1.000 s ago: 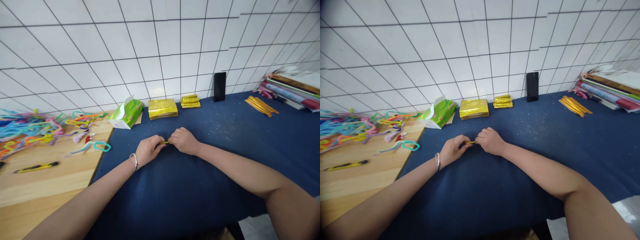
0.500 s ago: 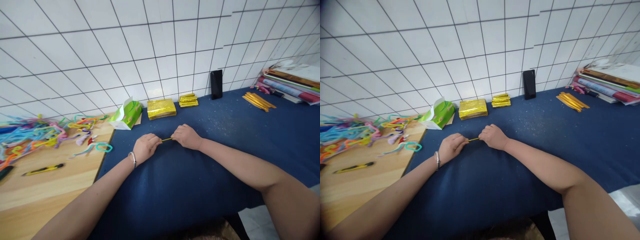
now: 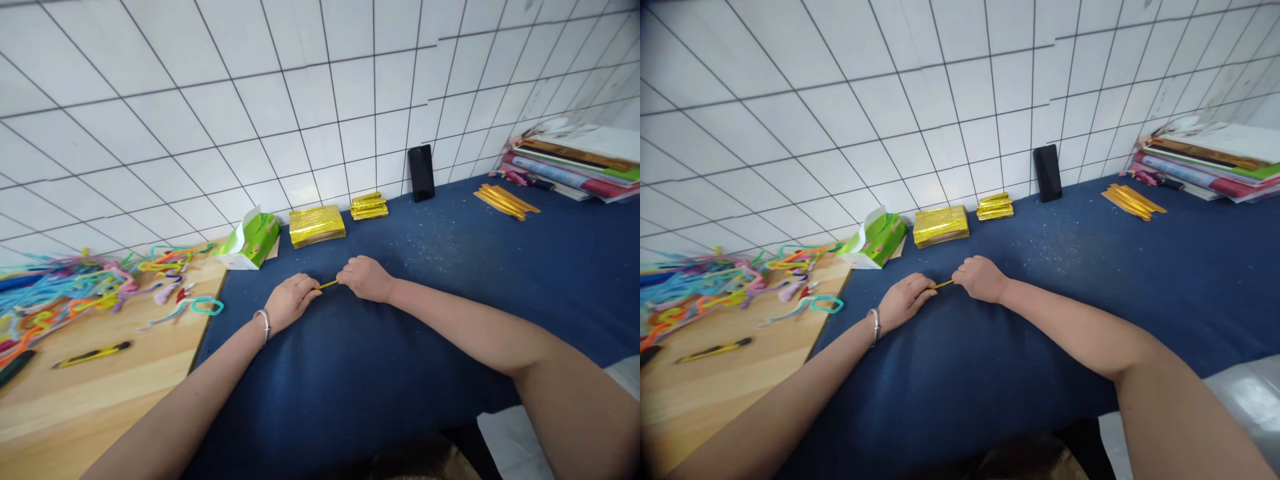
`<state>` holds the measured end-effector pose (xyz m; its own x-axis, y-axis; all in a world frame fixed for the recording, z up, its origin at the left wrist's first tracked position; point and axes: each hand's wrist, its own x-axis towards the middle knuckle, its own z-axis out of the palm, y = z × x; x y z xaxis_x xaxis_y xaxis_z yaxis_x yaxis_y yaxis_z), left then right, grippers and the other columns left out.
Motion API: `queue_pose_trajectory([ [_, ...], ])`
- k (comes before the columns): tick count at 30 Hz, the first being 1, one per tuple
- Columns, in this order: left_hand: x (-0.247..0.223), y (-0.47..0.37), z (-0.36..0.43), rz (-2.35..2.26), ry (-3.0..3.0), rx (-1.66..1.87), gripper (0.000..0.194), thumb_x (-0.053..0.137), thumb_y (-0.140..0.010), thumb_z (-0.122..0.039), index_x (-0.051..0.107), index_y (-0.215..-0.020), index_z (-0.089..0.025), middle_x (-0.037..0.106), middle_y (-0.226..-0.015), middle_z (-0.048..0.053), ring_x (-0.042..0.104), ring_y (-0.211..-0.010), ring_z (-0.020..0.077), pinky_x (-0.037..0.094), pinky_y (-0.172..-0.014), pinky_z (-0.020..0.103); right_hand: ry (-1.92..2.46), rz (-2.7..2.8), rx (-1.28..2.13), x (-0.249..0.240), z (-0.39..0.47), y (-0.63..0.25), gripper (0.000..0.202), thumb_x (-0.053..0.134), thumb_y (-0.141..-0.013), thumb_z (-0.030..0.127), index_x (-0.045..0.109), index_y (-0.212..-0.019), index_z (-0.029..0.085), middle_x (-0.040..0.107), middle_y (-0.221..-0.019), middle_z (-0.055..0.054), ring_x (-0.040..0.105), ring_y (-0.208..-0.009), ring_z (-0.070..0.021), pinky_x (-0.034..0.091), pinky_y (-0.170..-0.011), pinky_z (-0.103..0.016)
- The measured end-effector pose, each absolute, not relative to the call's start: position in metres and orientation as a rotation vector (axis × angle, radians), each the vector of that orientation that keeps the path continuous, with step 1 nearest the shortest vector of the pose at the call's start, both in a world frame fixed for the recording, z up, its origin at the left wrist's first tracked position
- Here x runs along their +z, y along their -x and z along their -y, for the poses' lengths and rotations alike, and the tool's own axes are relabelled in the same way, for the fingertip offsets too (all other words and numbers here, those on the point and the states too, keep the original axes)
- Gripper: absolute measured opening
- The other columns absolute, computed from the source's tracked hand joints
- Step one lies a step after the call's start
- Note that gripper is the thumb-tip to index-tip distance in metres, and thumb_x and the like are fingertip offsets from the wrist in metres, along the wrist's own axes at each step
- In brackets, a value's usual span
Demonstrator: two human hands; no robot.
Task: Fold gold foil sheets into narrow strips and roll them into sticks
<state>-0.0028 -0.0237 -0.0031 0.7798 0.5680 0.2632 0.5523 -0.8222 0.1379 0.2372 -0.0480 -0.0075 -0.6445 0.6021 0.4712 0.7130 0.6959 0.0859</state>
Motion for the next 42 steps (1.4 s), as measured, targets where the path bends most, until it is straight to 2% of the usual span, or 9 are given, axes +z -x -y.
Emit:
queue_pose_trajectory([
  [4,0.006,-0.011,0.028,-0.862,-2.951,0.359,0.026,0.036,-0.093,-0.034,0.055,-0.101,-0.018,0.058,-0.089,0.007,0.055,-0.089,0.0181,0.043,-0.081,0.031,1.005,2.487,-0.399,-0.006,0.051,-0.235,0.022,0.042,-0.089,0.020,0.060,-0.078,0.017,0.060,-0.069,-0.004,0.046,-0.071,-0.0163,0.025,-0.064,-0.031],
  [8,0.013,-0.032,0.020,-0.884,-2.861,0.283,0.023,0.036,-0.093,-0.032,0.054,-0.092,-0.018,0.058,-0.081,0.005,0.056,-0.076,0.0169,0.042,-0.068,0.028,1.066,2.400,-0.327,-0.007,0.047,-0.238,0.026,0.040,-0.092,0.028,0.059,-0.079,0.016,0.061,-0.070,-0.005,0.048,-0.072,-0.0167,0.028,-0.066,-0.031],
  [10,0.015,-0.044,0.013,-0.908,-2.767,0.315,0.022,0.035,-0.093,-0.031,0.052,-0.086,-0.019,0.056,-0.074,0.002,0.054,-0.066,0.0146,0.040,-0.062,0.026,1.124,2.264,-0.177,-0.006,0.043,-0.242,0.026,0.041,-0.092,0.032,0.059,-0.082,0.016,0.062,-0.075,-0.005,0.051,-0.075,-0.0162,0.032,-0.069,-0.030],
  [14,0.012,-0.065,0.004,-0.865,-2.514,0.532,0.034,0.028,-0.094,-0.035,0.046,-0.072,-0.018,0.050,-0.065,-0.001,0.048,-0.061,0.0117,0.038,-0.062,0.024,1.180,1.888,0.270,-0.001,0.037,-0.250,0.020,0.048,-0.088,0.035,0.058,-0.087,0.018,0.063,-0.082,-0.001,0.055,-0.077,-0.0129,0.038,-0.071,-0.025],
  [18,0.004,-0.072,0.003,-0.825,-2.317,0.617,0.035,0.028,-0.094,-0.038,0.049,-0.076,-0.018,0.046,-0.064,-0.003,0.044,-0.060,0.0106,0.036,-0.060,0.023,1.143,1.747,0.527,0.006,0.038,-0.251,0.018,0.050,-0.086,0.034,0.060,-0.089,0.019,0.063,-0.083,0.000,0.057,-0.077,-0.0118,0.041,-0.071,-0.023],
  [26,0.008,-0.064,0.003,-0.734,-2.177,0.588,0.037,0.026,-0.095,-0.040,0.053,-0.086,-0.016,0.044,-0.064,-0.002,0.042,-0.060,0.0099,0.036,-0.059,0.022,1.060,1.819,0.561,0.015,0.041,-0.252,0.025,0.040,-0.091,0.031,0.061,-0.096,0.019,0.064,-0.089,-0.002,0.058,-0.085,-0.0126,0.042,-0.078,-0.025],
  [33,0.007,-0.064,0.004,-0.732,-2.216,0.551,0.037,0.029,-0.094,-0.040,0.055,-0.082,-0.017,0.045,-0.061,-0.003,0.042,-0.057,0.0091,0.035,-0.057,0.022,1.098,1.792,0.650,0.020,0.041,-0.256,0.033,0.038,-0.091,0.035,0.060,-0.073,0.018,0.059,-0.072,0.001,0.054,-0.070,-0.0114,0.041,-0.068,-0.024],
  [39,0.005,-0.066,0.001,-0.856,-2.174,0.652,0.034,0.031,-0.093,-0.039,0.056,-0.084,-0.018,0.047,-0.061,-0.003,0.045,-0.058,0.0097,0.035,-0.056,0.021,1.134,1.548,0.833,0.007,0.029,-0.265,0.031,0.042,-0.088,0.040,0.063,-0.086,0.017,0.061,-0.072,-0.001,0.054,-0.063,-0.0113,0.043,-0.060,-0.024],
  [42,0.000,-0.064,-0.005,-1.005,-2.146,0.781,0.031,0.038,-0.090,-0.040,0.057,-0.079,-0.018,0.049,-0.060,-0.003,0.045,-0.056,0.0096,0.035,-0.053,0.020,1.174,1.491,0.829,0.002,0.024,-0.269,0.030,0.042,-0.088,0.039,0.062,-0.088,0.017,0.062,-0.072,-0.001,0.054,-0.061,-0.0108,0.042,-0.057,-0.023],
])
